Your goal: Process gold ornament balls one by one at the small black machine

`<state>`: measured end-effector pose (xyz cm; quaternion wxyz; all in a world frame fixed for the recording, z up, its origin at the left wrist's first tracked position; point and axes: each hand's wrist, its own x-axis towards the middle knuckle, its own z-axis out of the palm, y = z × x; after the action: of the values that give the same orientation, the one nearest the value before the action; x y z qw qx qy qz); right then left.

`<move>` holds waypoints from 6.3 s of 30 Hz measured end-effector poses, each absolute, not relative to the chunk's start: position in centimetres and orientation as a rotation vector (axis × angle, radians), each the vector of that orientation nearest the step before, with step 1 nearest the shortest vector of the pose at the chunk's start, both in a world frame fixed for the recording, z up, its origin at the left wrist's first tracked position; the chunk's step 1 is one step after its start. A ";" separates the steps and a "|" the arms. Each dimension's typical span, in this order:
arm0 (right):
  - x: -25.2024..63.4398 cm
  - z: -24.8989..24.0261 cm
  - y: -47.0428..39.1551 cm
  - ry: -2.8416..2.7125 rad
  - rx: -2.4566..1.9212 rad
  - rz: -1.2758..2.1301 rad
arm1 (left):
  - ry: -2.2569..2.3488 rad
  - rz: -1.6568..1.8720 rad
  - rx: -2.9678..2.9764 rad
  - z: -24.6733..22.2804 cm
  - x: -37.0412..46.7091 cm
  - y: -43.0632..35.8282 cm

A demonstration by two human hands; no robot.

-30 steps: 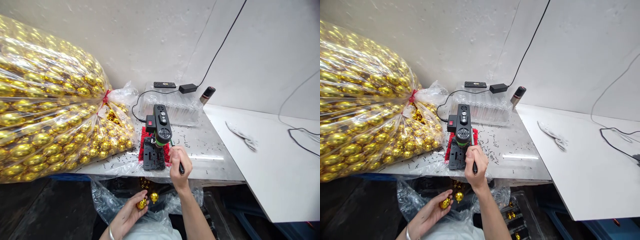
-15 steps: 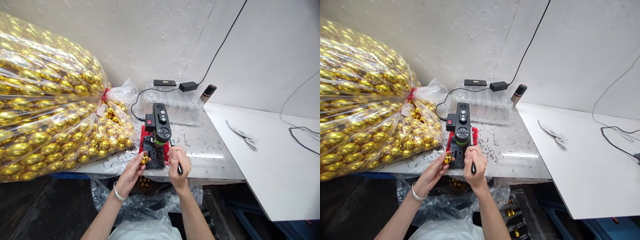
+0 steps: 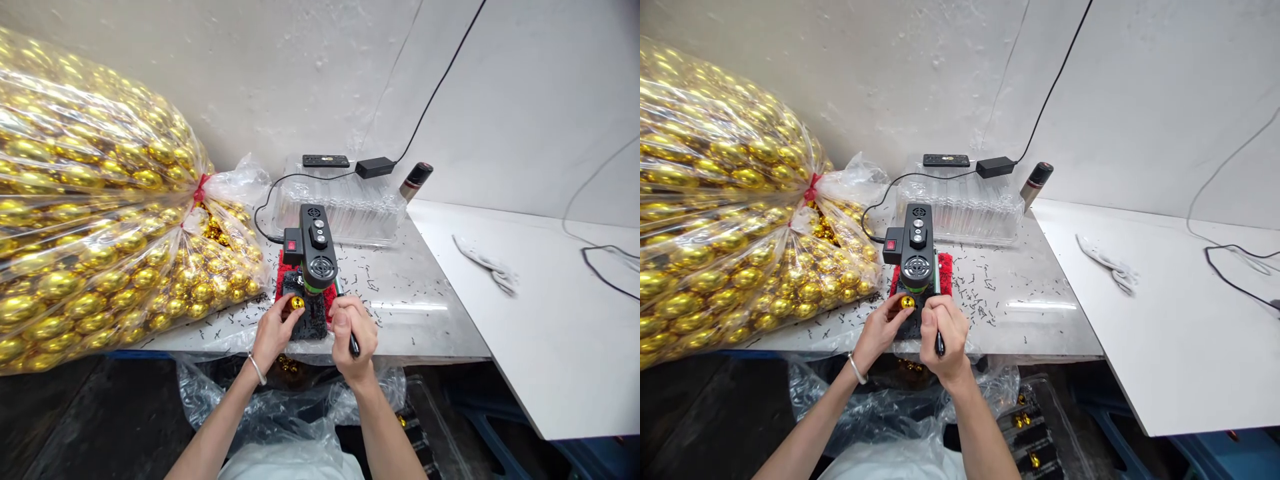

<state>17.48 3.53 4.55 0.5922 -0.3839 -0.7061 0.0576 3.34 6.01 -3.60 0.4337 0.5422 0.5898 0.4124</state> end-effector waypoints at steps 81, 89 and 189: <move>16.7 4.4 3.8 -1.511 -0.902 0.175 | 1.873 -0.024 2.119 1.6 -7.1 21.9; 16.9 4.2 3.7 -1.552 -0.894 0.156 | 1.780 0.091 2.082 2.4 -5.8 22.8; 17.5 -1.9 4.8 -1.595 -0.805 -0.025 | 1.689 0.827 1.775 -2.7 4.3 6.8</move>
<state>17.46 4.79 -1.89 0.6268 -0.3511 -0.6955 -0.0111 4.30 6.82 -2.74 0.2743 0.6601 0.6279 0.3077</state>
